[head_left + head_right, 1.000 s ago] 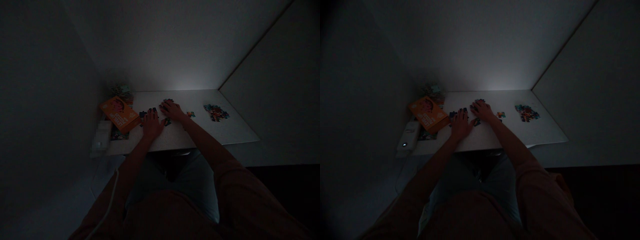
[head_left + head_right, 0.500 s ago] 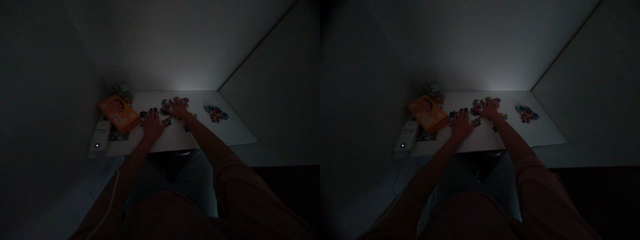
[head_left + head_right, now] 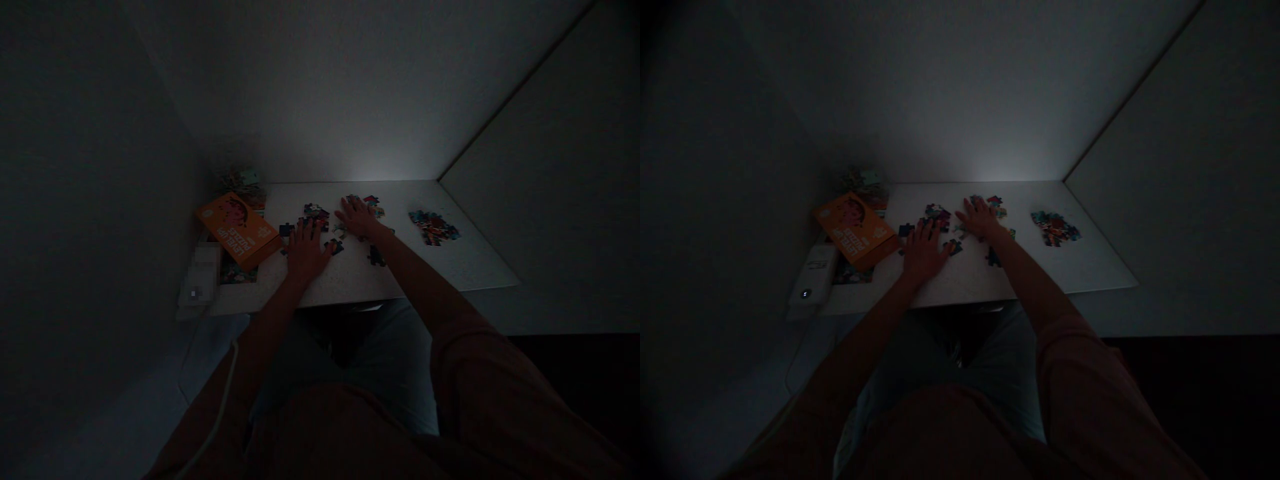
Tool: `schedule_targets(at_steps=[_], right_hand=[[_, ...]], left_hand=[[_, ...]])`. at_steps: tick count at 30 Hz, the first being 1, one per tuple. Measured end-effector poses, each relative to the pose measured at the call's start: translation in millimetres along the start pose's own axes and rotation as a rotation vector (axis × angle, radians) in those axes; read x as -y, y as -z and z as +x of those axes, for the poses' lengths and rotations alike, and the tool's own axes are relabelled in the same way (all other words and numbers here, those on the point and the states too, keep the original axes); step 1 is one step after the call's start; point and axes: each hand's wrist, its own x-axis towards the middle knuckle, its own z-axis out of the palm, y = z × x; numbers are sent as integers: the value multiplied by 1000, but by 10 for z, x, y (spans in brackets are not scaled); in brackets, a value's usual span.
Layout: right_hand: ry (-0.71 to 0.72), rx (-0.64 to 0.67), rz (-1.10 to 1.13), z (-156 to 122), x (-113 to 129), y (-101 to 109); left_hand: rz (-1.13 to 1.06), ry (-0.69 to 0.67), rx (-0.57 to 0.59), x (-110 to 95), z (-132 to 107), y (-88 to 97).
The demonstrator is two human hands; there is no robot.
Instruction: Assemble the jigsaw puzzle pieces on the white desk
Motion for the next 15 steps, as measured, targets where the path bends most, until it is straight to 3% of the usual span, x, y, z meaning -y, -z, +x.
schedule_targets(at_steps=[8, 12, 15], right_hand=[[54, -118, -41, -469, -679, 68], [-39, -179, -46, -737, -858, -9], [-33, -214, -15, -875, -879, -63]], left_hand=[[11, -137, 50, -28, 3, 64], [-2, -249, 65, -10, 13, 38], [1, -329, 97, 5, 26, 21]])
